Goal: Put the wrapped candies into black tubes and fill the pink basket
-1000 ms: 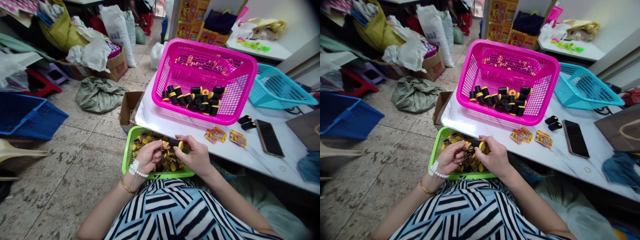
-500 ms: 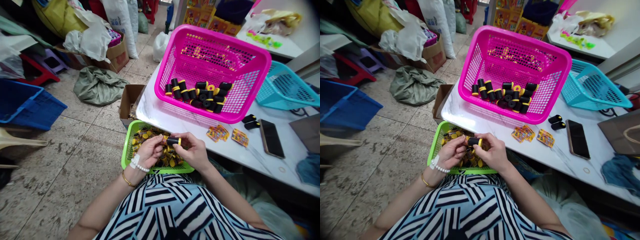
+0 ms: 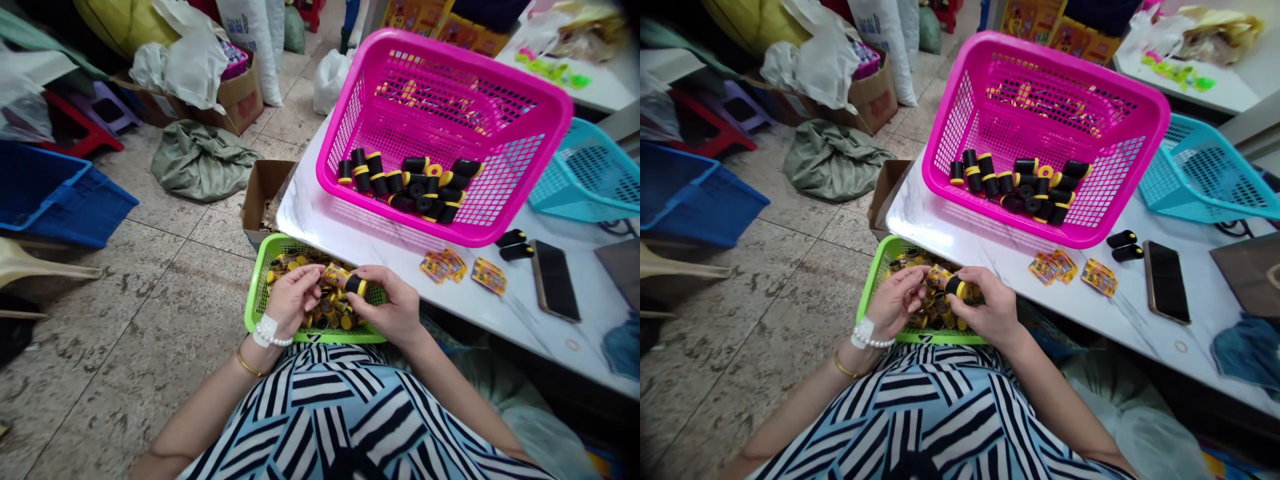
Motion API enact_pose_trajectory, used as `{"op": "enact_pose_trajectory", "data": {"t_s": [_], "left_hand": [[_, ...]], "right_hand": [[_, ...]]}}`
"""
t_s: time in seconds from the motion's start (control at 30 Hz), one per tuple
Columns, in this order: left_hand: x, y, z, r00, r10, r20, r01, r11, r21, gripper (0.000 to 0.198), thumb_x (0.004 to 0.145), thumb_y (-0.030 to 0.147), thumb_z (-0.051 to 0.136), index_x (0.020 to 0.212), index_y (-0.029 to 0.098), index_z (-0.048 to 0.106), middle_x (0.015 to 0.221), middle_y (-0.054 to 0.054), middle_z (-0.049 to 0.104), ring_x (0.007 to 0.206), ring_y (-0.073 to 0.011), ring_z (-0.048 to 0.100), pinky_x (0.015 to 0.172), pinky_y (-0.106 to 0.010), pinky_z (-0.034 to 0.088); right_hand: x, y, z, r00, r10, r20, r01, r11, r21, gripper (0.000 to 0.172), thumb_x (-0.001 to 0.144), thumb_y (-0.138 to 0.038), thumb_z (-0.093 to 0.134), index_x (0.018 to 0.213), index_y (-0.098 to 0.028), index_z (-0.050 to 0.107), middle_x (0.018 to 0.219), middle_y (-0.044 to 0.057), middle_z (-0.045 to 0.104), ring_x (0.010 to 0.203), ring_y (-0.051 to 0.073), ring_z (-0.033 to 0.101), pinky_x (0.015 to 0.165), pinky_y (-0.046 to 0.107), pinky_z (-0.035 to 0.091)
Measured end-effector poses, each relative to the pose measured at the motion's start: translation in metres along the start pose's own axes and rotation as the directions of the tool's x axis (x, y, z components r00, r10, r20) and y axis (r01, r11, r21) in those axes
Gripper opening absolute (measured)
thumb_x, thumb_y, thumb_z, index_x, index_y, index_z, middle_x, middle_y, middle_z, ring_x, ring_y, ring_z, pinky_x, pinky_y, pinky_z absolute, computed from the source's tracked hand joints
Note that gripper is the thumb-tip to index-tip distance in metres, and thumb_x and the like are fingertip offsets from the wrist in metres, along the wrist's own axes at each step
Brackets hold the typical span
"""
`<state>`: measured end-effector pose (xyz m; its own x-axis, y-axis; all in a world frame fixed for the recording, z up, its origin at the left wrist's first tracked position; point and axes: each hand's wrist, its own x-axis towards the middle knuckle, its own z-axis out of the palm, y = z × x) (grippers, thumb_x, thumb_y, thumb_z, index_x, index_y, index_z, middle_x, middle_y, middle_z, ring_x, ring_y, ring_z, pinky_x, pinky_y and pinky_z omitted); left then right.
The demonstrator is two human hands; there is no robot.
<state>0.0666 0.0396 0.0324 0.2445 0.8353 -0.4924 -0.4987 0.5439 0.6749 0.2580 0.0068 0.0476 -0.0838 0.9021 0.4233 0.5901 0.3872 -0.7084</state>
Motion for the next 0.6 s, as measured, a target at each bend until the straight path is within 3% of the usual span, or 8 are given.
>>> {"op": "enact_pose_trajectory", "data": {"t_s": [0.1,0.17,0.23,0.37,0.53,0.6], "left_hand": [[-0.005,0.004,-0.007,0.988,0.106,0.115,-0.121,0.984,0.132,0.05,0.066,0.021,0.084,0.113,0.017,0.069,0.103,-0.009,0.069,0.073,-0.0113,0.063,0.054,-0.016,0.048],[-0.006,0.007,-0.01,0.967,0.06,0.249,-0.121,0.964,0.236,0.047,0.066,0.018,0.083,0.111,0.017,0.071,0.1,-0.009,0.071,0.079,-0.0146,0.065,0.066,-0.021,0.052],[-0.005,0.007,-0.011,0.951,0.003,0.309,-0.107,0.942,0.319,0.033,0.068,0.018,0.082,0.099,0.015,0.075,0.089,-0.008,0.073,0.076,-0.0149,0.066,0.07,-0.024,0.053],[0.003,-0.002,-0.009,0.954,-0.036,0.298,-0.077,0.93,0.359,0.028,0.067,0.022,0.083,0.093,0.013,0.076,0.08,-0.006,0.073,0.067,-0.0128,0.064,0.065,-0.022,0.051],[0.009,-0.018,-0.01,0.951,-0.13,0.279,0.092,0.985,0.145,0.038,0.069,0.035,0.082,0.098,0.013,0.072,0.077,-0.005,0.07,0.059,-0.0118,0.063,0.057,-0.022,0.051],[0.008,-0.02,-0.015,0.94,-0.2,0.278,0.17,0.977,0.13,0.037,0.072,0.037,0.081,0.098,0.014,0.069,0.074,-0.004,0.069,0.054,-0.0112,0.061,0.051,-0.021,0.048]], "right_hand": [[-0.002,-0.003,-0.005,0.995,-0.004,0.099,-0.003,0.998,0.066,0.03,0.078,-0.028,0.075,0.106,-0.025,0.062,0.097,0.006,0.071,0.091,0.021,0.07,0.082,0.035,0.059],[-0.001,-0.005,-0.008,0.985,-0.051,0.167,0.035,0.995,0.098,0.031,0.078,-0.03,0.076,0.107,-0.025,0.065,0.099,0.006,0.072,0.091,0.021,0.07,0.082,0.035,0.059],[-0.001,-0.006,-0.008,0.977,-0.096,0.189,0.075,0.991,0.115,0.033,0.079,-0.031,0.077,0.11,-0.026,0.067,0.102,0.007,0.072,0.092,0.021,0.07,0.083,0.035,0.059],[-0.001,-0.002,-0.001,0.981,-0.103,0.164,0.089,0.992,0.09,0.036,0.083,-0.03,0.073,0.118,-0.026,0.068,0.105,0.008,0.07,0.093,0.02,0.069,0.084,0.032,0.059],[-0.005,0.005,0.007,0.985,-0.033,0.168,0.016,0.995,0.101,0.036,0.082,-0.032,0.073,0.118,-0.027,0.069,0.103,0.007,0.068,0.093,0.019,0.067,0.083,0.033,0.058],[-0.009,0.008,0.008,0.985,-0.009,0.172,-0.014,0.991,0.133,0.036,0.082,-0.03,0.073,0.118,-0.027,0.069,0.103,0.007,0.066,0.093,0.019,0.066,0.082,0.033,0.057]]}}
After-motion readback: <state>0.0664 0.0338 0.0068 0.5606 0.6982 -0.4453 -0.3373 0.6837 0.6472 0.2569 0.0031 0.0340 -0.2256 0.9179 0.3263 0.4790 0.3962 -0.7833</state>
